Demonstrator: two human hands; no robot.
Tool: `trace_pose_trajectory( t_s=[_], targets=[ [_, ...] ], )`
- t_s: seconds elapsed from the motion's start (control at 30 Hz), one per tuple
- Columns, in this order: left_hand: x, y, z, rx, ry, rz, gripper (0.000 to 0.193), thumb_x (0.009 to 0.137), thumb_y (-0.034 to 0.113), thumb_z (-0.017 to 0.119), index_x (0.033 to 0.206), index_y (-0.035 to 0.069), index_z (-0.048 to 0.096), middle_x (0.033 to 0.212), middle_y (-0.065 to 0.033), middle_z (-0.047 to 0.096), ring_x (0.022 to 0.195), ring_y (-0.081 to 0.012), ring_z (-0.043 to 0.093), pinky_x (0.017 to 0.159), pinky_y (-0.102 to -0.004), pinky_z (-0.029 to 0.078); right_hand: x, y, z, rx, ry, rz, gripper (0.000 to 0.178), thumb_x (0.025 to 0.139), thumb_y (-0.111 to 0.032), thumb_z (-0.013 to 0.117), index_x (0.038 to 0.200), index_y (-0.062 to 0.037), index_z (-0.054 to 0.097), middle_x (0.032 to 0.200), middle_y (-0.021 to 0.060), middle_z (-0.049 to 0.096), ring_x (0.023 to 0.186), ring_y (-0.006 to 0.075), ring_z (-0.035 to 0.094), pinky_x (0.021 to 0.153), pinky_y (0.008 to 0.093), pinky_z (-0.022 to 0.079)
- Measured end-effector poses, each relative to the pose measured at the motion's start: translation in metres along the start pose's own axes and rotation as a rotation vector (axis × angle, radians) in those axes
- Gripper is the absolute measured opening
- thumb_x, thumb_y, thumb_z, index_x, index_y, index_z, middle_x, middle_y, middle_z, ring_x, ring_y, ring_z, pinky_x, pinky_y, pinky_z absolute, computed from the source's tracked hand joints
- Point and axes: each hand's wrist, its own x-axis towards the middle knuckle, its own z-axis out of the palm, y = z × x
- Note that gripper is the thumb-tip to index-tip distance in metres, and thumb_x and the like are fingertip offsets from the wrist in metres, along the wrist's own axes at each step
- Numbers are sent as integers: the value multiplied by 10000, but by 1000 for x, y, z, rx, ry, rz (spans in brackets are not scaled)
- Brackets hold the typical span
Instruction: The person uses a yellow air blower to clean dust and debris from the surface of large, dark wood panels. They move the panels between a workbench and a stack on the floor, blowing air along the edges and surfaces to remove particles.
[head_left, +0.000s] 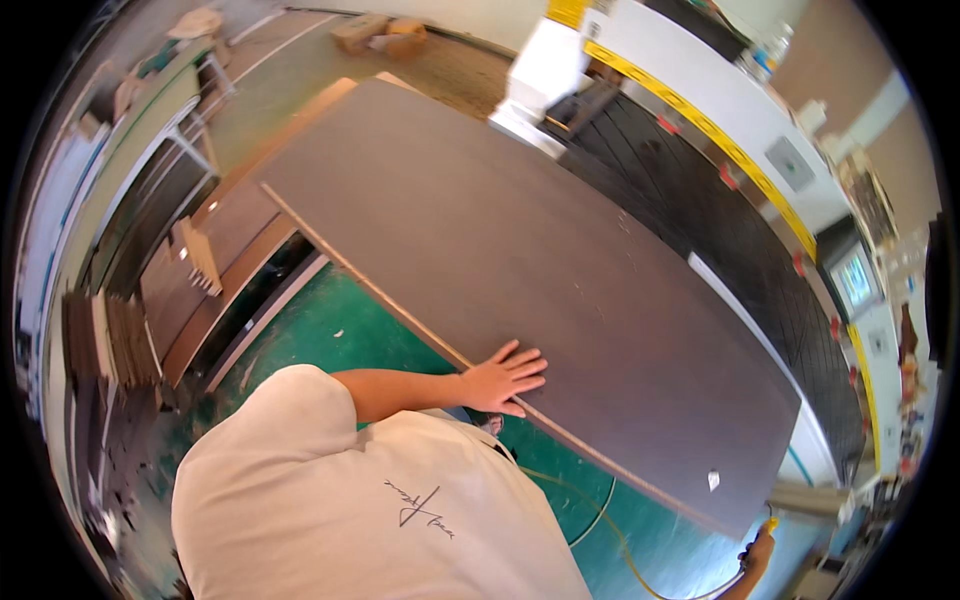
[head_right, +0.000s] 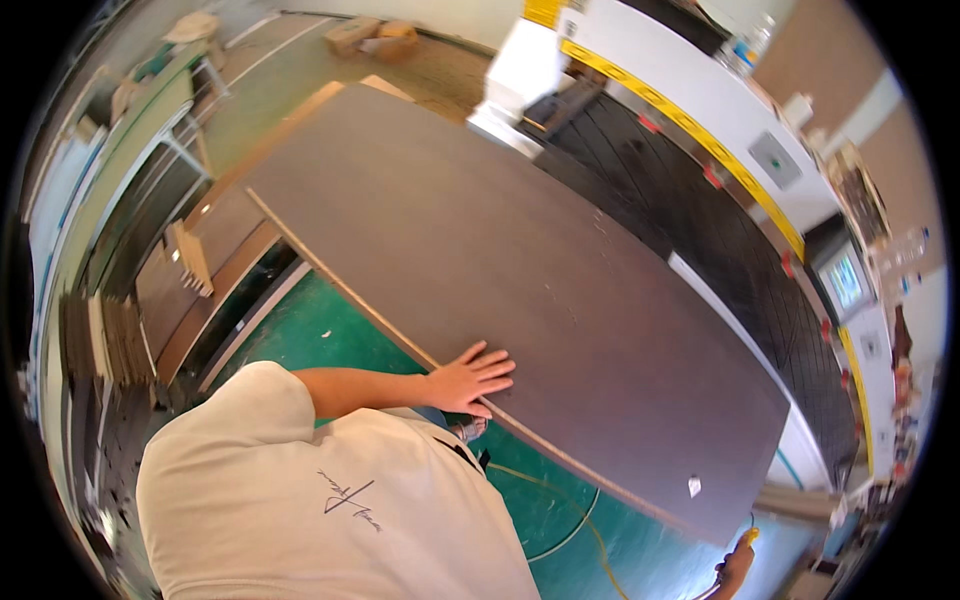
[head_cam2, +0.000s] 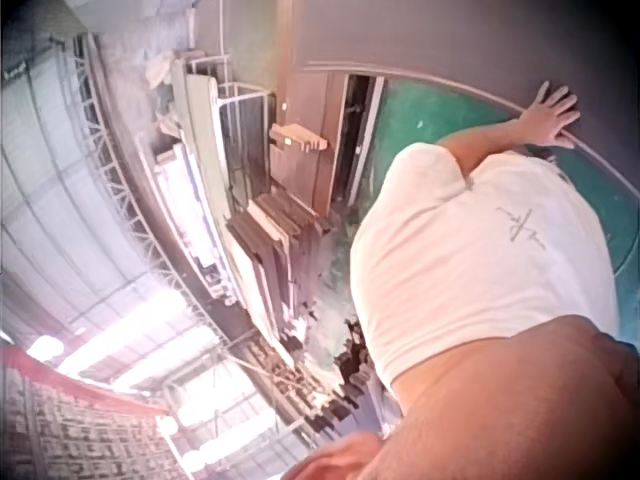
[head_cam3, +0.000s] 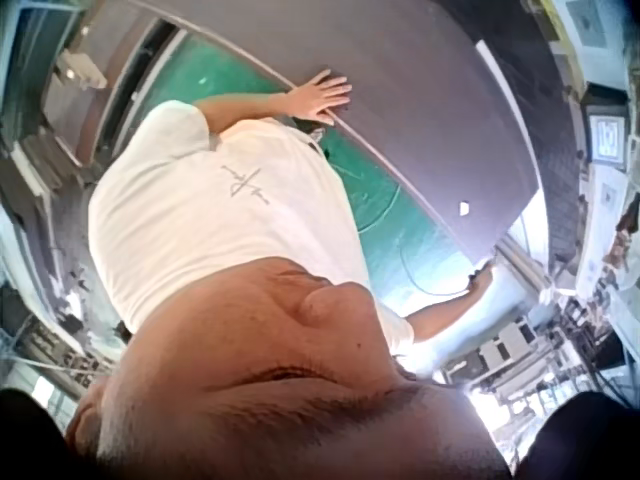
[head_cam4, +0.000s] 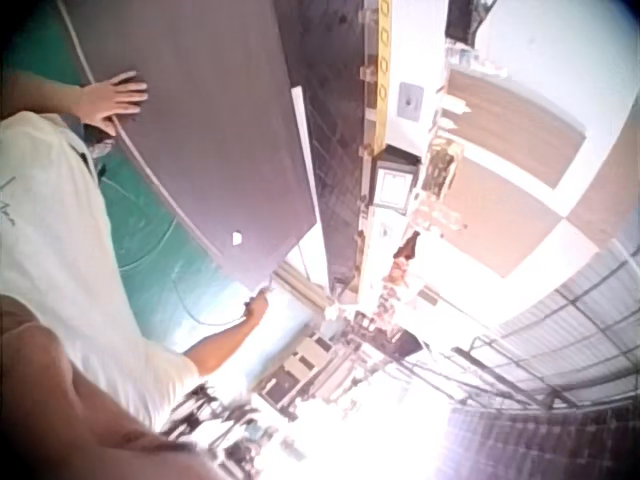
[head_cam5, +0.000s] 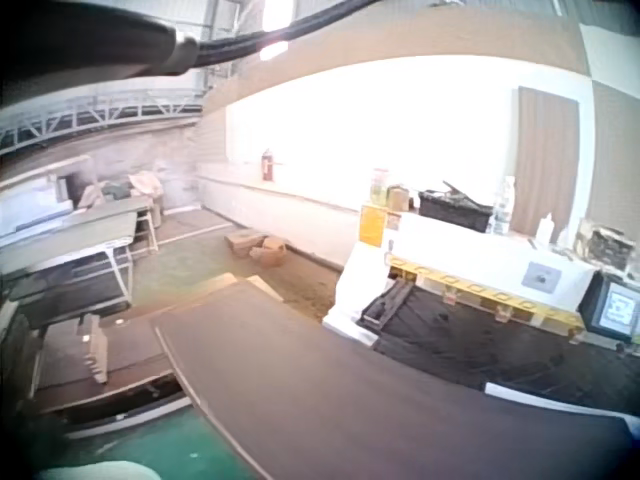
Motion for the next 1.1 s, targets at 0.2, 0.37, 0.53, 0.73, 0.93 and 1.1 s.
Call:
trace_pose_trajectory(
  t_s=[0.2, 0.37, 0.53, 0.73, 0.93, 1.1],
  targets=[
    [-17, -9, -19, 33, -125, -72, 910, 732, 440, 858, 1495, 98, 498, 1656, -160, 321, 1561, -361, 231, 1235, -657, 137, -122, -26, 53, 99, -362, 49, 308, 1051, -368, 530, 1043, -67, 597, 737, 49, 580, 590, 169, 586, 542, 348, 551],
    [-6, 12, -9, 111, -109, -119, 989, 647, 289, 919, 1512, 115, 473, 1657, -166, 301, 1558, -341, 240, 1238, -665, 145, -269, -79, 97, 123, -946, 46, 339, 1043, -400, 595, 1047, -61, 598, 786, 53, 624, 595, 149, 578, 556, 277, 499],
    [-16, 7, -13, 174, -100, -182, 1010, 619, 275, 923, 1508, 107, 473, 1651, -179, 292, 1556, -359, 230, 1214, -704, 145, -306, -80, 153, 285, -1276, 70, 278, 1055, -283, 579, 1136, -20, 622, 891, 81, 694, 676, 139, 609, 645, 253, 507],
    [-14, 4, -1, 331, -118, -187, 982, 667, 241, 893, 1532, 112, 446, 1654, -184, 294, 1562, -379, 212, 1216, -688, 150, -294, -39, 235, -7, -569, -440, 292, 919, -40, 686, 1210, -14, 679, 1038, 147, 732, 886, 226, 699, 780, 382, 558],
    [-38, 0, -4, 292, -40, -241, 615, 916, 118, 599, 1518, 131, 475, 1633, -209, 336, 1534, -423, 274, 1211, -679, 205, -268, -67, 336, -123, -176, -724, 595, 776, 72, 610, 1357, -56, 639, 1322, 215, 606, 1185, 367, 628, 965, 462, 515],
    [-47, -6, 14, 348, 34, -233, 635, 939, 110, 568, 1551, 185, 418, 1662, -208, 286, 1552, -426, 237, 1241, -644, 209, -246, -70, 382, -400, 128, -1165, 783, 803, 45, 585, 1558, -134, 484, 1630, 209, 364, 1507, 438, 326, 1202, 640, 261]
  ],
)
